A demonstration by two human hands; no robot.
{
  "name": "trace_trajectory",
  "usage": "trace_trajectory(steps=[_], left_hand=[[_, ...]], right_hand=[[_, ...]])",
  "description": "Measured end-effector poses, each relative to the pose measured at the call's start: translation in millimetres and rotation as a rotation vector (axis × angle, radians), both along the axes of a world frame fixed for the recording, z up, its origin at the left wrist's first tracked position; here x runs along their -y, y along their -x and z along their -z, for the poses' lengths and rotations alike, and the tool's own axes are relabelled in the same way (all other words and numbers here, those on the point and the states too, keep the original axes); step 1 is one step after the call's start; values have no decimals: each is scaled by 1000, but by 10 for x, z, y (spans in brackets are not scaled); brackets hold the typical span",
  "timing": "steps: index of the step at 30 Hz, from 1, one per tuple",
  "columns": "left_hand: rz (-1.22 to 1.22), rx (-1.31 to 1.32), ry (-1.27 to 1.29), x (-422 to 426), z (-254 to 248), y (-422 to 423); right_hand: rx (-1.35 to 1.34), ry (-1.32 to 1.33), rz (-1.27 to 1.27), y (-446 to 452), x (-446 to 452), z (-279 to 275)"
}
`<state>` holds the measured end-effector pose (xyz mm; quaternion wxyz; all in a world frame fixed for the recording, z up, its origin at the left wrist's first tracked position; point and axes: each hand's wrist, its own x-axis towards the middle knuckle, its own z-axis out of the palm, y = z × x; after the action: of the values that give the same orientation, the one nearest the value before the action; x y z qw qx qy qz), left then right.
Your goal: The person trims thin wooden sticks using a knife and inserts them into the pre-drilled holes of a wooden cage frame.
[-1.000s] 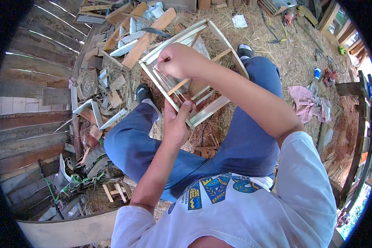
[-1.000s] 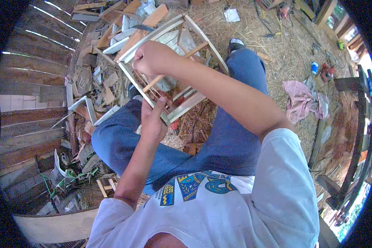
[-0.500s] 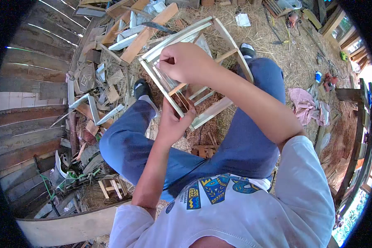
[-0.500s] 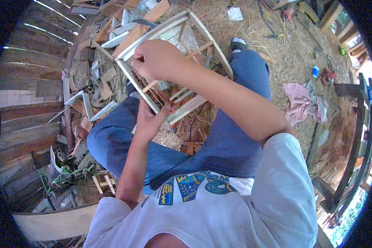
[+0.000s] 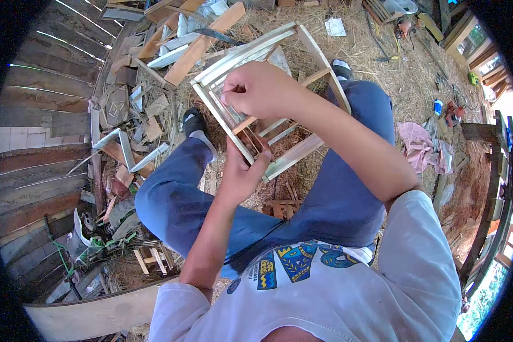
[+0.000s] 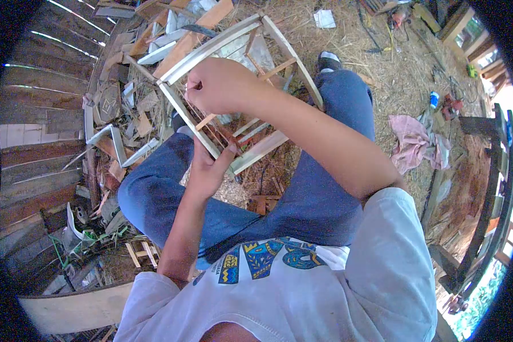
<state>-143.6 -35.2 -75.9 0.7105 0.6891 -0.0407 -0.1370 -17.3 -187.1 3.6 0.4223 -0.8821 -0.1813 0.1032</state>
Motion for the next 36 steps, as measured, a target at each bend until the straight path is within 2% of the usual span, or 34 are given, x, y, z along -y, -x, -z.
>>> trace_trajectory(steps=[17,21,26,28,36], left_hand=[[16,-22,17,7,-27,11],[20,-2,63,11,20,2],[-5,11,-13,43,-118,3],[23,4,-9,4,-80,-16],[27,63,-32,-28,-17,-41]], right_hand=[[-107,10,96,63,-58,-49],[-43,-28,94,32,-54,42],[-32,-20,61,11,-41,63],[-51,-83,28,1,-21,71],[12,-57,27,-4,-28,117]])
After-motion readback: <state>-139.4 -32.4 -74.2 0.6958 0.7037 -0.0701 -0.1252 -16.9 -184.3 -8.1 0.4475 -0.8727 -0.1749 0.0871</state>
